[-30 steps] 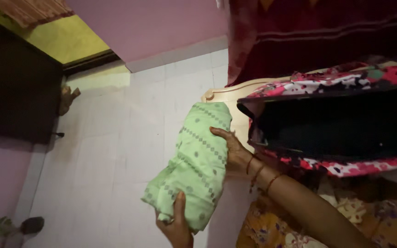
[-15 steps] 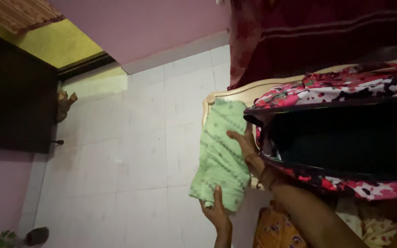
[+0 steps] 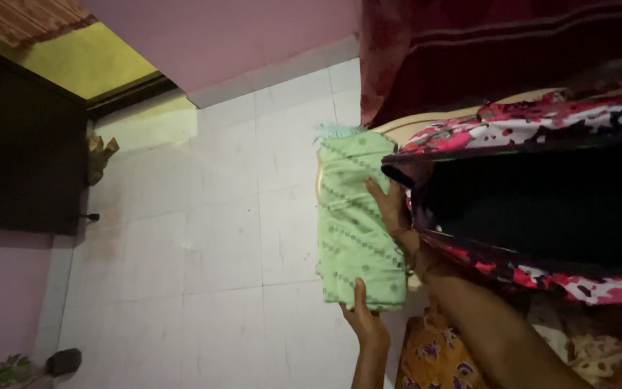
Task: The person unpacks folded clothes and fabrics from a bag by hand, stacking them on a stool, and then folds and packs clothes back into the bag.
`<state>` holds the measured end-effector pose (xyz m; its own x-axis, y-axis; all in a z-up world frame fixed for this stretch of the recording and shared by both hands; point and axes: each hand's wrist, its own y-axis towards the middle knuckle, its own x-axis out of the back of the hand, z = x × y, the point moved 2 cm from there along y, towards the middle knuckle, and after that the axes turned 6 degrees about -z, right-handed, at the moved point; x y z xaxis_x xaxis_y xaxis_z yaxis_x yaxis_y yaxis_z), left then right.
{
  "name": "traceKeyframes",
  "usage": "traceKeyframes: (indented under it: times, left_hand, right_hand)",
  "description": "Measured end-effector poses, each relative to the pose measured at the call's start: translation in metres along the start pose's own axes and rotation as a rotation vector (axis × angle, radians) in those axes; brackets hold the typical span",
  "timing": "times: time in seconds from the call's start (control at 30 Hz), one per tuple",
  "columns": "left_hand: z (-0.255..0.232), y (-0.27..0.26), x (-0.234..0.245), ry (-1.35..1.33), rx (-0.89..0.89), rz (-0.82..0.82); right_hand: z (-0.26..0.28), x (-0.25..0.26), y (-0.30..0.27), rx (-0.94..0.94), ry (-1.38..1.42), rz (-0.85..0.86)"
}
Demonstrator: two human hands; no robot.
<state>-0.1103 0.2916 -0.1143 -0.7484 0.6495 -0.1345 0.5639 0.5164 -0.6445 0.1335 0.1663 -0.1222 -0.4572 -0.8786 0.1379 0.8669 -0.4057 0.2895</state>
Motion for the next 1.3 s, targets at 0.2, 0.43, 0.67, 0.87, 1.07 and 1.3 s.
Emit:
traceKeyframes:
  times: [0.2, 0.43, 0.67, 0.87, 1.07, 1.3]
  left_hand:
    - [-0.037, -0.012, -0.030, -0.198, 0.161, -0.044]
    - [-0.004, -0.014, -0.036, 0.058, -0.003, 0.116]
    - [-0.047, -0.037, -0.023, 0.375, -0.012, 0.006]
    - [-0.101, -0.001, 0.010, 0.628, -0.640, -0.130]
    - [-0.103, 0.049, -0.072, 0.782, -0.622, 0.142]
    - [-0.108, 0.044, -0.118, 0.996, -0.659, 0.026]
  right_hand:
    - [0.045, 0.033, -0.024, -0.205, -0.198, 0.150]
    - [0.019, 0.025, -0.026, 0.052, -0.278, 0.035]
    - [0.044, 0.052, -0.059, 0.233, -0.378, 0.102]
    - [0.061, 0.067, -0.117, -0.163, -0.389, 0.515]
    - [0.076, 0.091, -0.145, -0.163, -0.436, 0.668]
    - [0.106, 0.104, -0.147, -0.173, -0.453, 0.713]
